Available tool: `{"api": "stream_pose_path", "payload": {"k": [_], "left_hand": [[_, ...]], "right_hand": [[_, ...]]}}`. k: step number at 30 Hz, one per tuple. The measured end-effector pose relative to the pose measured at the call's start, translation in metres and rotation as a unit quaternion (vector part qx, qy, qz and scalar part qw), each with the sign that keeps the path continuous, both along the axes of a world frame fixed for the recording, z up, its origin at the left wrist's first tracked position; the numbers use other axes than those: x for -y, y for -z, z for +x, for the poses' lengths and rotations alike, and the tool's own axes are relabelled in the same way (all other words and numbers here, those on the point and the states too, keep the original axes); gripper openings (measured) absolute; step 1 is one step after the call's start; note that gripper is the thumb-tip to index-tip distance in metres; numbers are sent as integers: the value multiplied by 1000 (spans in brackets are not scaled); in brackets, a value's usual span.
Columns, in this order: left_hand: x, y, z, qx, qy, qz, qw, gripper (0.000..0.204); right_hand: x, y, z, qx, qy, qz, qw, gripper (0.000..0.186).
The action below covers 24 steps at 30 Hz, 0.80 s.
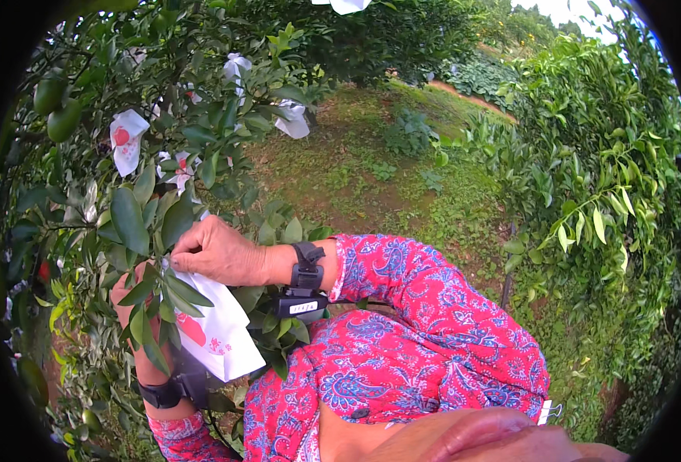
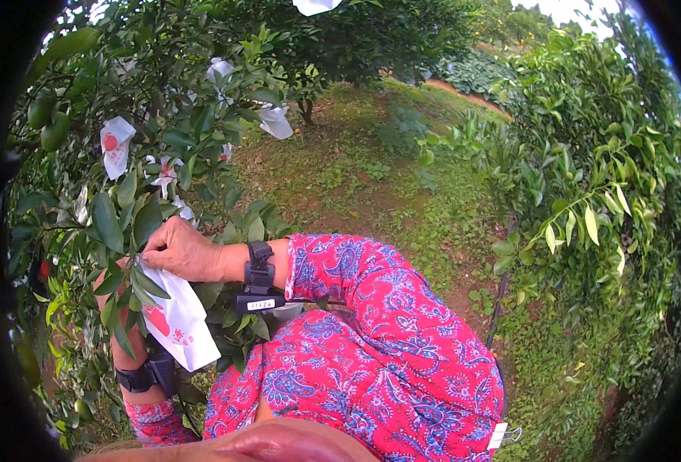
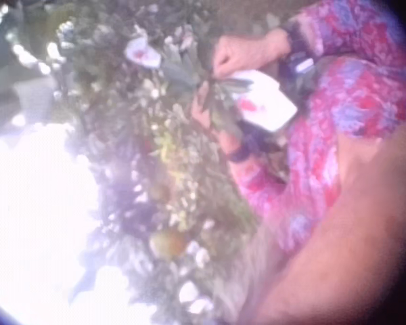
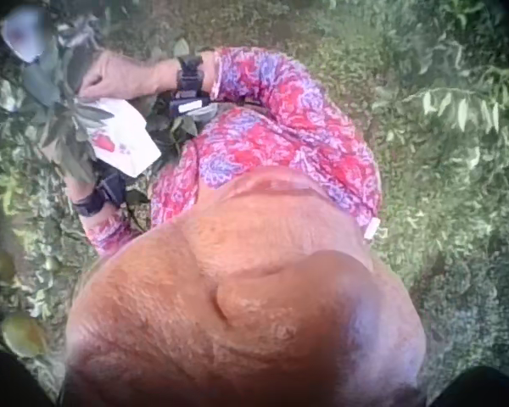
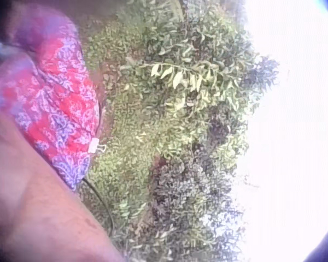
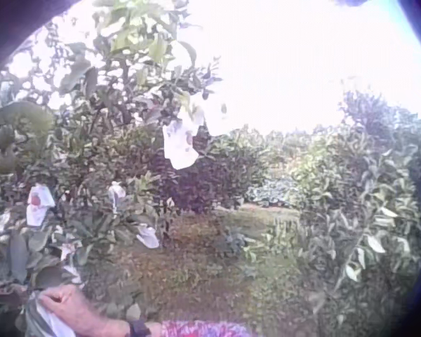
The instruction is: The person places white paper bags over green citrus fruits hanging on a tree and ties them to the branches. The person repeats this process for several fruits in the orchard.
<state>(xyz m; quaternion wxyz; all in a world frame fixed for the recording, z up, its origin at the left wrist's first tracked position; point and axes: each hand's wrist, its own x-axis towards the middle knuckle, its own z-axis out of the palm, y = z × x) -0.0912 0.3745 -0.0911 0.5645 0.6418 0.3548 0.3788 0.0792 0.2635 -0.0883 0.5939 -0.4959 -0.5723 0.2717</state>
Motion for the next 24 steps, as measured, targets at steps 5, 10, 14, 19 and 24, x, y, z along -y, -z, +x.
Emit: {"api": "stream_pose_path", "payload": {"k": [5,10,14,19,24], "left_hand": [[-3,15,0,122,41,112,985,15],[4,16,-8,47,47,186,980,22],[17,12,-6,109,84,112,984,30],[22,15,-6,119,119,264,950,29],[16,28,-11,124,92,180,972,35]], "right_hand": [[-2,5,-1,-14,10,45,999,19],[-2,-1,-3,16,28,68,997,19],[-2,-7,-2,34,6,14,999,19],[-6,-4,-4,65,21,79,995,14],[-1,-6,-14,123,67,131,981,13]]}}
